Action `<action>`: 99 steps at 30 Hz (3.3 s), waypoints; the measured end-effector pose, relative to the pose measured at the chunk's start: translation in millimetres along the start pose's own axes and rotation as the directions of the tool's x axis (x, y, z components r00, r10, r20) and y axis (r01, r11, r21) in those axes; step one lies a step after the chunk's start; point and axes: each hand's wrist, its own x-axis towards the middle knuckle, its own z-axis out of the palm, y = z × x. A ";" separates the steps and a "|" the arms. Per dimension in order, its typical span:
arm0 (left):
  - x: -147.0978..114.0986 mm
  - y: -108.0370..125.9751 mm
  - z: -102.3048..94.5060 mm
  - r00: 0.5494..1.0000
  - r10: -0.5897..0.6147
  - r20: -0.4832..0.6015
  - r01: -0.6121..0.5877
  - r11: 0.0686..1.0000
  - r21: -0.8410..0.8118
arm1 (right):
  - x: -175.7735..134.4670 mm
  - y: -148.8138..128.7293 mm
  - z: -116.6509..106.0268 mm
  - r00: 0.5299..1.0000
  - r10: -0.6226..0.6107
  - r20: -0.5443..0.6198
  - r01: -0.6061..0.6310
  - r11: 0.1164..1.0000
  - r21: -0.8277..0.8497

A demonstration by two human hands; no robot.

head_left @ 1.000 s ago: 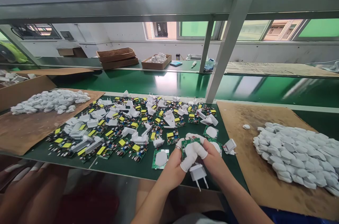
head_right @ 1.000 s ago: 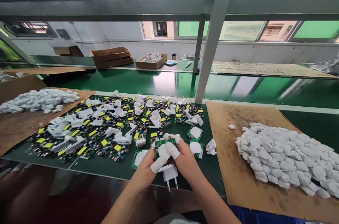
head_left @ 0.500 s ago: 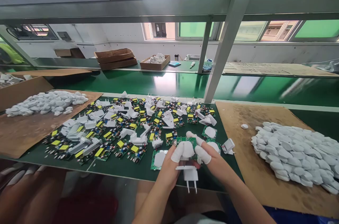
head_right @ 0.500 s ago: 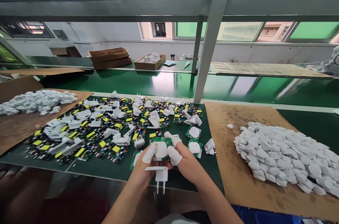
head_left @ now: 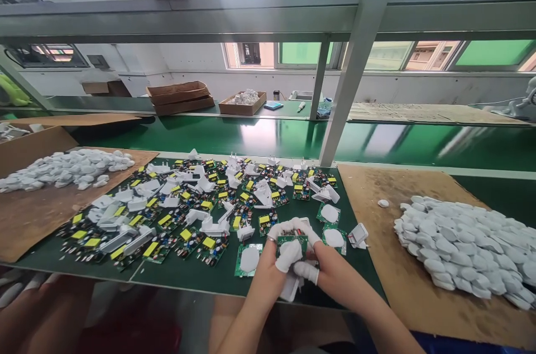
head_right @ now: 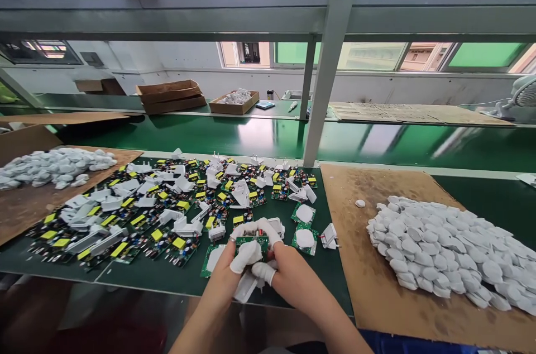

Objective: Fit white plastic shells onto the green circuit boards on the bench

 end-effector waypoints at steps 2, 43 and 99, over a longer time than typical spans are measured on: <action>0.6 4.1 -0.7 0.995 0.098 0.017 -0.098 0.948 0.303 | 1.4 2.4 3.8 0.997 -0.042 -0.058 0.046 0.996 0.079; 48.0 32.4 -17.5 0.974 0.206 0.094 -0.135 0.197 0.971 | 25.4 64.6 -159.7 0.681 0.315 -0.661 -0.729 0.373 -0.574; 10.5 -0.3 6.2 0.995 -0.018 -0.102 -0.015 0.948 -0.319 | 10.4 0.9 0.4 0.982 -0.131 -0.135 0.143 0.987 0.077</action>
